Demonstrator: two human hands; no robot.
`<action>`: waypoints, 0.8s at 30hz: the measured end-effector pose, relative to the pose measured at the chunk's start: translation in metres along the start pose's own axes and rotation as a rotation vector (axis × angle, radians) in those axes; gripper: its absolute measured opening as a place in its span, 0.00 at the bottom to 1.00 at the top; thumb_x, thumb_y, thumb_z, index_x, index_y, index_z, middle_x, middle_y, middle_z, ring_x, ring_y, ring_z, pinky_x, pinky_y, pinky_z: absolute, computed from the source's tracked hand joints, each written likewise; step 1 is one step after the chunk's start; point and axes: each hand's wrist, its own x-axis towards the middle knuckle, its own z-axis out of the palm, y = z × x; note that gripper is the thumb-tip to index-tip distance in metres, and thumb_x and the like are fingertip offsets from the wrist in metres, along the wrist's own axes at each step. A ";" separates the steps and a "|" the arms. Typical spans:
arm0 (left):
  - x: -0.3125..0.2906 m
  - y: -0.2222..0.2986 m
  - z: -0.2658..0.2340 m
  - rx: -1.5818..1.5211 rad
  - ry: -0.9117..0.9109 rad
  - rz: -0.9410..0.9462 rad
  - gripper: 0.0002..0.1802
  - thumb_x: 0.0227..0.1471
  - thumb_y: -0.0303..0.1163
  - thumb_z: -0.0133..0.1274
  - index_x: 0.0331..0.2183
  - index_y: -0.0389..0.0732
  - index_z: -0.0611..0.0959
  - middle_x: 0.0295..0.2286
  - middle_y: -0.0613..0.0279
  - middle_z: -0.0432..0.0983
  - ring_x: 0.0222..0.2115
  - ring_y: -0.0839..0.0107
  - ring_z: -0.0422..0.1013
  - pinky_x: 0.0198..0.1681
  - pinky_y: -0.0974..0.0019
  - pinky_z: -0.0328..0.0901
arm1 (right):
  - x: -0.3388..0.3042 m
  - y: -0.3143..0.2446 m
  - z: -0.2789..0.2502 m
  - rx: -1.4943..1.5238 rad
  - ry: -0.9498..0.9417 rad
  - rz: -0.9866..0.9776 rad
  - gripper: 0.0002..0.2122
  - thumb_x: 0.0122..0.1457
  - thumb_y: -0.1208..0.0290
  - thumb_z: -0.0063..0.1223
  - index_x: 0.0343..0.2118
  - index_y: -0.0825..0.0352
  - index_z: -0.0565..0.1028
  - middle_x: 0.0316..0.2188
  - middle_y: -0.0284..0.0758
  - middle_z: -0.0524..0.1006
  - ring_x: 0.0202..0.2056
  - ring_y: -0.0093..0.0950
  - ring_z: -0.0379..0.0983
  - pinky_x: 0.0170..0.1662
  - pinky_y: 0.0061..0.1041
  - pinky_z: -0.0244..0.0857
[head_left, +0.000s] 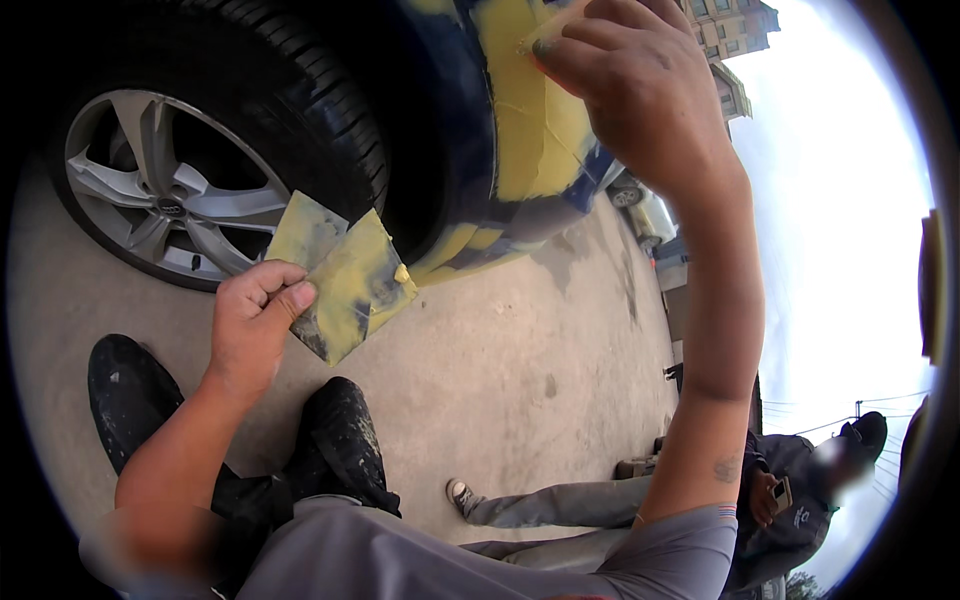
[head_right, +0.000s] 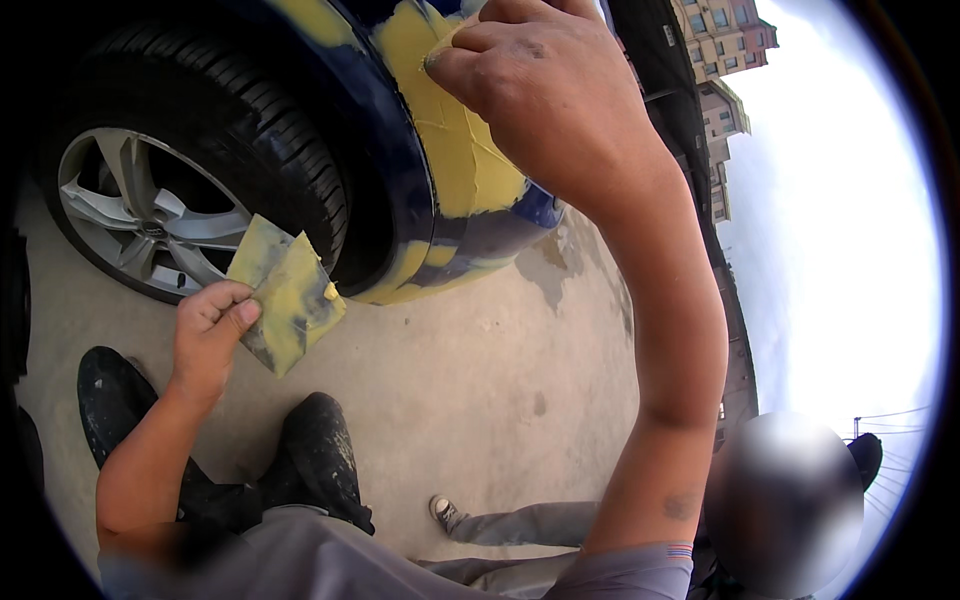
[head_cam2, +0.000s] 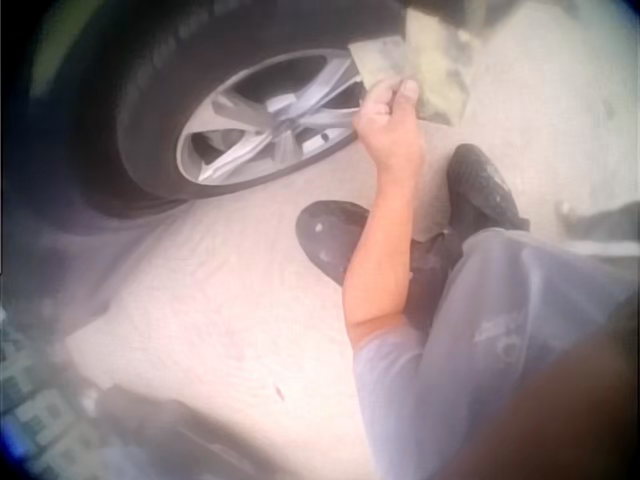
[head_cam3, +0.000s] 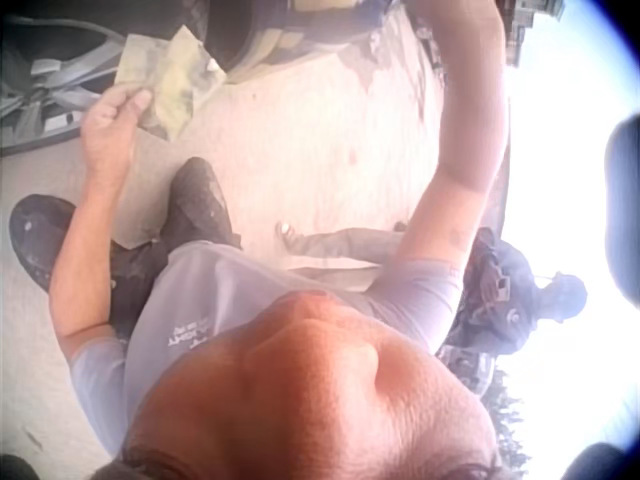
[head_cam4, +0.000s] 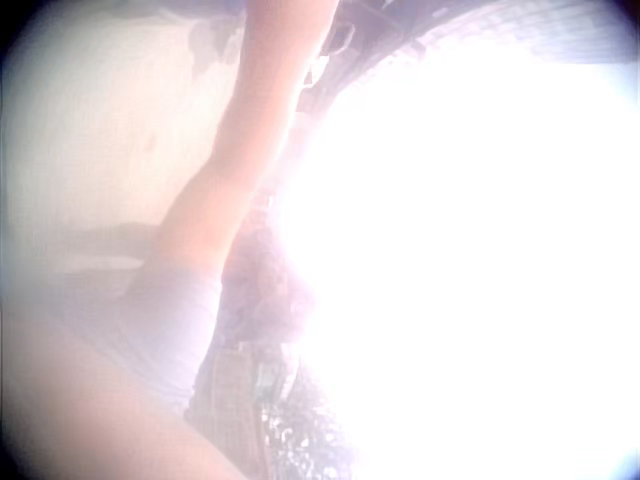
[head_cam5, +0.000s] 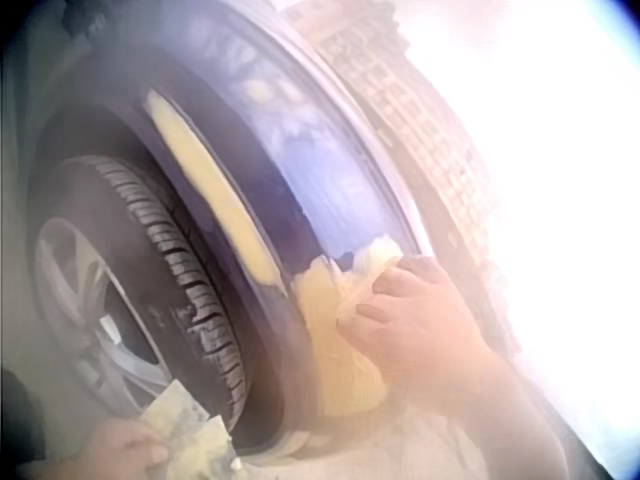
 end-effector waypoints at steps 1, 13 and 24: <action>0.001 0.000 -0.002 -0.007 -0.009 -0.011 0.06 0.58 0.24 0.58 0.36 0.29 0.83 0.28 0.71 0.74 0.29 0.85 0.67 0.34 0.78 0.62 | -0.007 -0.002 0.010 0.045 0.019 0.030 0.12 0.49 0.84 0.63 0.35 0.59 0.83 0.30 0.28 0.81 0.44 0.29 0.76 0.59 0.34 0.62; 0.000 0.000 -0.012 0.006 -0.012 0.009 0.06 0.59 0.24 0.57 0.36 0.30 0.82 0.28 0.72 0.76 0.30 0.85 0.66 0.35 0.77 0.62 | -0.096 -0.076 0.064 0.191 0.034 0.346 0.07 0.49 0.78 0.62 0.32 0.61 0.80 0.25 0.26 0.76 0.37 0.30 0.73 0.51 0.37 0.63; -0.003 -0.005 -0.014 -0.033 0.009 -0.026 0.08 0.60 0.25 0.58 0.39 0.30 0.83 0.32 0.68 0.80 0.33 0.81 0.70 0.41 0.75 0.63 | -0.147 -0.142 0.104 0.286 0.021 0.597 0.11 0.41 0.79 0.56 0.31 0.62 0.79 0.25 0.28 0.73 0.36 0.32 0.71 0.47 0.38 0.64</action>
